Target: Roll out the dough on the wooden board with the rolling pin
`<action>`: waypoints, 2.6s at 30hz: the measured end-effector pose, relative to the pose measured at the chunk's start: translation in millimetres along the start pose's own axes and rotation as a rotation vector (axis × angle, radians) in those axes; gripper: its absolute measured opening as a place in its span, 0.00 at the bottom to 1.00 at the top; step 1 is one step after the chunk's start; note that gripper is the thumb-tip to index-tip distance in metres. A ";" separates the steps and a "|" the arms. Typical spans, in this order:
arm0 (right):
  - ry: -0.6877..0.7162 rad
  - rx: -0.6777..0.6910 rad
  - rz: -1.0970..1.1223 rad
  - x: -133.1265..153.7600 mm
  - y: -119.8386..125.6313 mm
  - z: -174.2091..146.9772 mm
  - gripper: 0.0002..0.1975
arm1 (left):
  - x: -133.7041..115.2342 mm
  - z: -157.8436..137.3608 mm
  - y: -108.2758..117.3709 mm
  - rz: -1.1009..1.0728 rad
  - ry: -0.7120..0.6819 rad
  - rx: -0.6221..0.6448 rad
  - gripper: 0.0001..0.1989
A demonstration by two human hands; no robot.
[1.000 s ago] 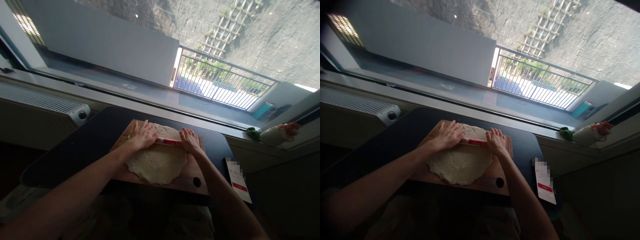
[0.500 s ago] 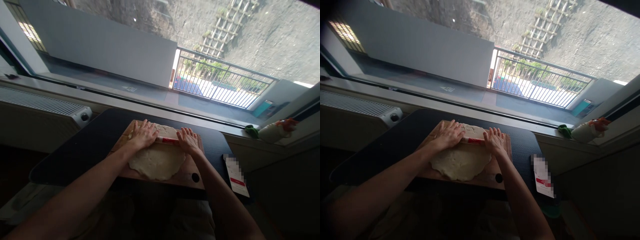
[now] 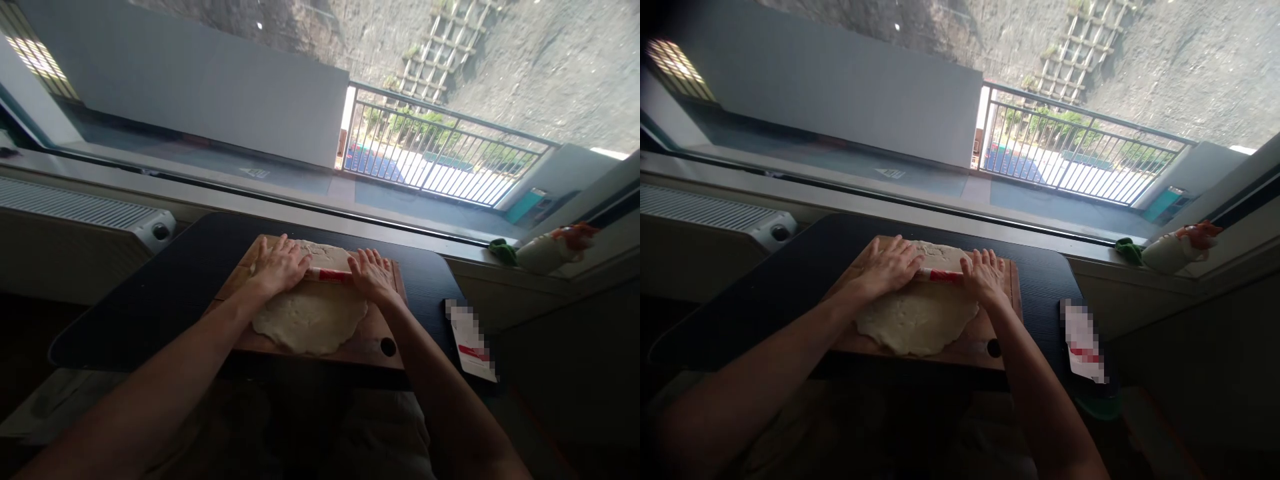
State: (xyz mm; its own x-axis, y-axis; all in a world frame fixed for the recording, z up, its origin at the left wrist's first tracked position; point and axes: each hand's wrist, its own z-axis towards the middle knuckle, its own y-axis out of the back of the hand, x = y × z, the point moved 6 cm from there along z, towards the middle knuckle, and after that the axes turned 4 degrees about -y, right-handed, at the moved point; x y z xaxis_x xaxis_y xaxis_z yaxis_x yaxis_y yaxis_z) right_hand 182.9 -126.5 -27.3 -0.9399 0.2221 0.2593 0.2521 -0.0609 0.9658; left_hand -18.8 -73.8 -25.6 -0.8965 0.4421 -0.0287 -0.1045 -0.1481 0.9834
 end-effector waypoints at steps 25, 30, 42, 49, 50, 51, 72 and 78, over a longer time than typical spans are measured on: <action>0.276 -0.107 0.096 -9.1 -2.6 -86.5 0.24 | -7.2 -77.9 16.6 -0.066 -0.180 -0.298 0.25; 0.105 -0.369 0.108 -15.8 28.3 -43.1 0.20 | -24.6 -59.9 32.2 -0.075 -0.226 -0.364 0.18; -0.114 -0.301 0.001 -39.1 30.2 -10.2 0.23 | -55.1 -16.2 40.8 -0.013 -0.388 -0.352 0.24; -0.076 -0.176 0.041 -36.1 7.6 -8.2 0.23 | -62.3 15.3 9.0 -0.109 -0.186 -0.220 0.18; -0.081 -0.171 0.033 -34.4 3.0 -18.7 0.24 | -59.9 12.3 4.2 -0.105 -0.151 -0.213 0.20; -0.076 -0.178 0.019 -31.8 -0.3 -30.7 0.25 | -58.3 7.5 0.0 -0.098 -0.142 -0.201 0.23; -0.015 -0.210 -0.020 -34.2 3.3 0.5 0.28 | -52.2 16.1 -8.6 -0.095 -0.190 -0.032 0.33; -0.106 -0.103 0.036 -42.1 3.5 38.7 0.29 | -49.3 38.8 -11.2 -0.129 -0.115 0.050 0.32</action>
State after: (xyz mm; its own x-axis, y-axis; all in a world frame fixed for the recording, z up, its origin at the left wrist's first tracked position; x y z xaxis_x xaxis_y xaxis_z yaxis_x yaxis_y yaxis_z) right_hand 232.3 -98.4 -34.8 -0.8996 0.3192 0.2981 0.2554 -0.1694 0.9519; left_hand 43.3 -59.6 -28.3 -0.8217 0.5531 -0.1376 -0.1916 -0.0406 0.9806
